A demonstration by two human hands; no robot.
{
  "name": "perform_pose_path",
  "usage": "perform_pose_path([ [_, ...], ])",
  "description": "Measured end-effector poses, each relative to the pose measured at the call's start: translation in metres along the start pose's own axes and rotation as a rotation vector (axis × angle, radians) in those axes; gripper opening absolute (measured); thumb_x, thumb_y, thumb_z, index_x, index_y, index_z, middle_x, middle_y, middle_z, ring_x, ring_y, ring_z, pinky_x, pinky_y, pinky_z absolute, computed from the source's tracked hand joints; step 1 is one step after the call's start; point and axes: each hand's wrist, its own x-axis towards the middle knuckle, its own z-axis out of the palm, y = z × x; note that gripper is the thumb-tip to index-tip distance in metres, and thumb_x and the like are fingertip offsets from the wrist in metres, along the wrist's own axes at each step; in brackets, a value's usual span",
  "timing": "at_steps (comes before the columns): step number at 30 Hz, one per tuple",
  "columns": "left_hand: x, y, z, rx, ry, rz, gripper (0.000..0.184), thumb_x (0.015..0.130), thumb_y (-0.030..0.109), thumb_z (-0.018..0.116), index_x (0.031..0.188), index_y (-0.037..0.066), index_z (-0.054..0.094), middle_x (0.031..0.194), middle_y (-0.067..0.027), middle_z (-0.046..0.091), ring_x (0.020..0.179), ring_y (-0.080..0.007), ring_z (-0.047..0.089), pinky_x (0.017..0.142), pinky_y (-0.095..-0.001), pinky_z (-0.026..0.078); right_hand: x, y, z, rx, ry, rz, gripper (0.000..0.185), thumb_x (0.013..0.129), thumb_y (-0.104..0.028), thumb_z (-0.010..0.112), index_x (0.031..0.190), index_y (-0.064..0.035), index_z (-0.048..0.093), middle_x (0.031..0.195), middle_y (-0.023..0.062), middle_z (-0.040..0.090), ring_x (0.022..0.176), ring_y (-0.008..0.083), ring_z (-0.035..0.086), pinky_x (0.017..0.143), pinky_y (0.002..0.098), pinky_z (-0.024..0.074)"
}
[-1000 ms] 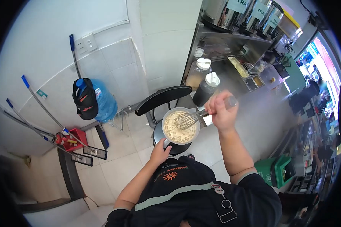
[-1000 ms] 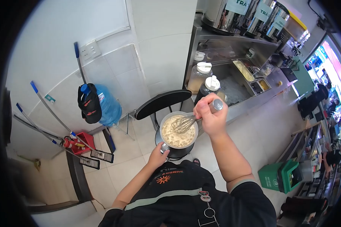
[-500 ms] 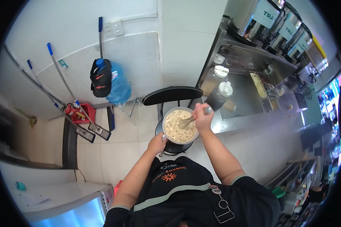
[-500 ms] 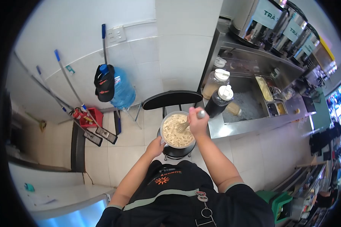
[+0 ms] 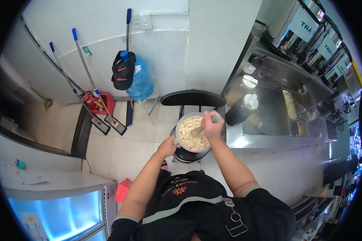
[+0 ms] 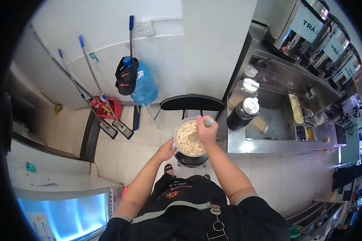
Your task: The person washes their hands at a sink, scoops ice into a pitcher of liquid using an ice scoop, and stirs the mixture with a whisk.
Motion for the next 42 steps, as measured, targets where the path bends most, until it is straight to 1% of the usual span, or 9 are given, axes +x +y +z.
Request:
perform_pose_path([
  [12,0.0,0.008,-0.011,0.044,-0.117,-0.036,0.037,0.091,0.022,0.063,0.123,0.006,0.055,0.108,-0.0238,0.067,0.103,-0.0392,0.064,0.088,-0.0439,0.05,-0.003,0.012,0.009,-0.283,0.136,-0.177,0.029,0.092,-0.015,0.069,0.069,-0.0066,0.053,0.06,-0.0029,0.053,0.051,0.0064,0.047,0.048,0.0261,0.0381],
  [16,-0.003,0.029,-0.033,0.075,-0.195,-0.061,0.039,0.092,0.027,0.063,0.124,0.007,0.055,0.104,-0.0242,0.068,0.1,-0.0399,0.065,0.086,-0.0451,0.051,-0.014,-0.023,0.021,0.215,0.252,-0.079,0.028,0.093,-0.015,0.068,0.07,-0.0064,0.053,0.059,-0.0017,0.053,0.052,0.0059,0.048,0.048,0.0252,0.0383],
  [20,0.005,0.012,-0.028,0.064,-0.2,0.043,0.041,0.093,0.033,0.062,0.125,0.009,0.055,0.106,-0.0255,0.067,0.099,-0.0426,0.064,0.085,-0.0492,0.051,-0.009,0.034,0.012,-0.282,0.257,-0.213,0.027,0.096,-0.016,0.064,0.074,-0.0078,0.051,0.057,-0.001,0.052,0.048,0.0078,0.047,0.046,0.0251,0.0393],
  [22,0.001,0.017,-0.037,0.087,-0.236,0.073,0.042,0.093,0.035,0.062,0.124,0.008,0.054,0.105,-0.026,0.067,0.098,-0.043,0.065,0.084,-0.0506,0.051,-0.01,-0.006,0.027,-0.06,0.251,0.014,0.027,0.096,-0.017,0.064,0.074,-0.0084,0.05,0.056,-0.0013,0.05,0.048,0.0083,0.047,0.046,0.0261,0.0393],
  [26,0.01,0.004,-0.035,0.108,-0.269,0.145,0.037,0.093,0.037,0.061,0.111,0.005,0.056,0.098,-0.0249,0.068,0.094,-0.0425,0.065,0.08,-0.0513,0.052,-0.003,-0.013,0.03,0.037,0.41,-0.268,0.028,0.096,-0.017,0.064,0.074,-0.0078,0.05,0.056,-0.0001,0.05,0.05,0.0078,0.048,0.047,0.0252,0.0388],
  [32,0.004,0.018,-0.052,0.187,-0.285,0.187,0.034,0.094,0.035,0.058,0.107,0.004,0.054,0.095,-0.0236,0.068,0.09,-0.0419,0.066,0.076,-0.053,0.052,-0.009,-0.012,0.051,-0.206,0.407,0.05,0.028,0.098,-0.018,0.06,0.075,-0.0075,0.049,0.057,0.002,0.049,0.049,0.01,0.048,0.049,0.0264,0.0398],
  [34,0.006,0.018,-0.054,0.203,-0.295,0.208,0.033,0.094,0.034,0.058,0.107,0.005,0.054,0.093,-0.0228,0.068,0.089,-0.0413,0.067,0.074,-0.053,0.053,-0.007,-0.012,0.043,0.012,0.54,-0.3,0.03,0.098,-0.019,0.061,0.073,-0.0078,0.049,0.054,0.0012,0.047,0.047,0.0102,0.046,0.049,0.0271,0.0402],
  [38,0.003,0.013,-0.047,0.218,-0.283,0.241,0.033,0.094,0.034,0.058,0.107,0.004,0.054,0.093,-0.0226,0.068,0.088,-0.0408,0.067,0.072,-0.0527,0.053,0.008,0.017,0.025,-0.186,0.413,0.031,0.027,0.098,-0.016,0.061,0.075,-0.0058,0.05,0.055,0.0016,0.048,0.048,0.0102,0.047,0.049,0.0267,0.0421],
  [42,0.007,0.014,-0.046,0.214,-0.288,0.182,0.034,0.094,0.036,0.058,0.107,0.004,0.054,0.096,-0.0215,0.069,0.089,-0.0403,0.067,0.074,-0.0524,0.053,0.011,-0.005,0.04,-0.039,0.494,-0.209,0.034,0.097,-0.024,0.063,0.07,-0.007,0.05,0.054,0.0007,0.049,0.048,0.0089,0.047,0.049,0.026,0.0414],
])
